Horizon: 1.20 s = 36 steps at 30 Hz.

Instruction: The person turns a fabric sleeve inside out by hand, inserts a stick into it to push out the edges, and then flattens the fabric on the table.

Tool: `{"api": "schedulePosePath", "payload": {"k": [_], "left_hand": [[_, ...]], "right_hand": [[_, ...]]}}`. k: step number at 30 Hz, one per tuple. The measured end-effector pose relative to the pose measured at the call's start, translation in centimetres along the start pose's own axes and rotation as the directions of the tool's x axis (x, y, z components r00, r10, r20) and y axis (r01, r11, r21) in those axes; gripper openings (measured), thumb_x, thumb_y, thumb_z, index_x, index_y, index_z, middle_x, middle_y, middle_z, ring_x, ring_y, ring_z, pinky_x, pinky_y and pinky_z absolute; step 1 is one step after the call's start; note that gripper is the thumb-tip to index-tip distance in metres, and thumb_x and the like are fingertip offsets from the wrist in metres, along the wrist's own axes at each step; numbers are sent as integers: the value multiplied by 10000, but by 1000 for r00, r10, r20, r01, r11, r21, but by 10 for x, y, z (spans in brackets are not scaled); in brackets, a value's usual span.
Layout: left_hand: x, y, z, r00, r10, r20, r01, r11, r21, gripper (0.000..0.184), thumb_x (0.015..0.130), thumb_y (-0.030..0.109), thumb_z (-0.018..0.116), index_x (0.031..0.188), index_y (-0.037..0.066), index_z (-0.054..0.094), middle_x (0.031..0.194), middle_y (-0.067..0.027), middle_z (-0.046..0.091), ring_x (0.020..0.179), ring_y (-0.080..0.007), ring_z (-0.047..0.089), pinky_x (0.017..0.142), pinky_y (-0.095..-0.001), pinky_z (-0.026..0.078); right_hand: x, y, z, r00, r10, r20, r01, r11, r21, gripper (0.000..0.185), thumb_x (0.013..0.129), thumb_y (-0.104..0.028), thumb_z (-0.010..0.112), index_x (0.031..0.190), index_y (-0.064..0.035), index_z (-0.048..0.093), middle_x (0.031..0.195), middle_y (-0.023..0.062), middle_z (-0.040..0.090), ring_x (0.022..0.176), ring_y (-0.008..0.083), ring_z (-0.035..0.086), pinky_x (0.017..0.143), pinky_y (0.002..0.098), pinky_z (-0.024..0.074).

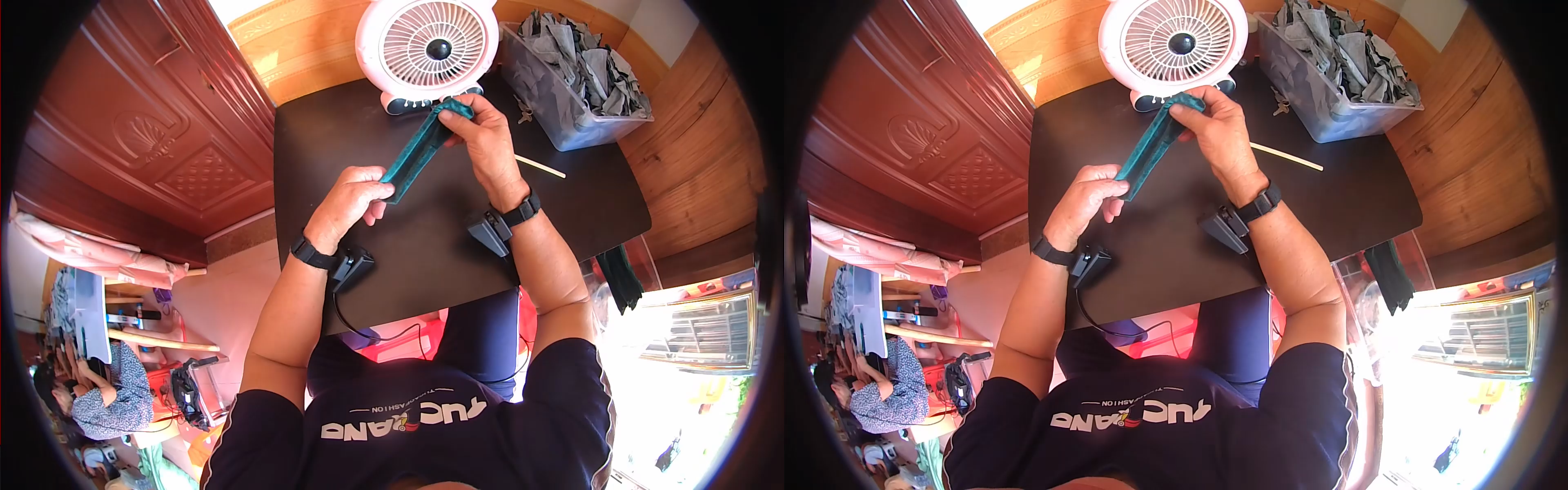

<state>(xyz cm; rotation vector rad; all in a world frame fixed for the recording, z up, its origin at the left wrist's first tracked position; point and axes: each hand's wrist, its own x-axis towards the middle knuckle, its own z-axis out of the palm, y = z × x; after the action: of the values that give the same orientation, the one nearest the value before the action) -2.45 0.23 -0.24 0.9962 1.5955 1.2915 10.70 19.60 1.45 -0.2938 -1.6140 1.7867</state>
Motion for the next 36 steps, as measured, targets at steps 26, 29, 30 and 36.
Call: {"api": "schedulePosePath", "payload": {"k": [26, 29, 30, 36], "left_hand": [[-2, -3, 28, 922, 111, 370, 193, 698, -690, 397, 894, 333, 437, 907, -34, 589, 552, -2, 410, 501, -144, 437, 548, -293, 411], [7, -11, 4, 969, 197, 152, 17, 555, -832, 302, 904, 281, 434, 871, 18, 578, 593, 9, 405, 543, -134, 413, 527, -270, 355], [7, -11, -6, 992, 121, 43, -29, 539, -842, 297, 905, 275, 425, 865, 23, 577, 603, 2, 416, 559, -139, 416, 530, -269, 350], [7, -31, -56, 922, -114, -370, -293, 421, -858, 191, 853, 220, 555, 943, 53, 530, 850, -94, 555, 783, -246, 521, 726, -354, 418]], "right_hand": [[-12, -18, 9, 867, -184, 463, 328, 911, -252, 225, 798, -133, 751, 984, -21, 691, 1051, 72, 639, 992, 186, 600, 882, 310, 477], [-4, -30, -9, 963, -101, 248, 260, 580, -772, 257, 834, -224, 710, 1013, -41, 685, 961, 63, 665, 921, 208, 628, 801, 304, 488], [-3, -29, -17, 953, -119, 279, 302, 290, -908, 260, 827, -245, 685, 1001, -51, 681, 974, 75, 657, 929, 270, 617, 778, 342, 493], [9, 11, -52, 972, 147, 182, 213, -229, -950, 196, 778, -204, 643, 896, -51, 678, 967, 124, 635, 930, 321, 622, 772, 434, 536]]}}
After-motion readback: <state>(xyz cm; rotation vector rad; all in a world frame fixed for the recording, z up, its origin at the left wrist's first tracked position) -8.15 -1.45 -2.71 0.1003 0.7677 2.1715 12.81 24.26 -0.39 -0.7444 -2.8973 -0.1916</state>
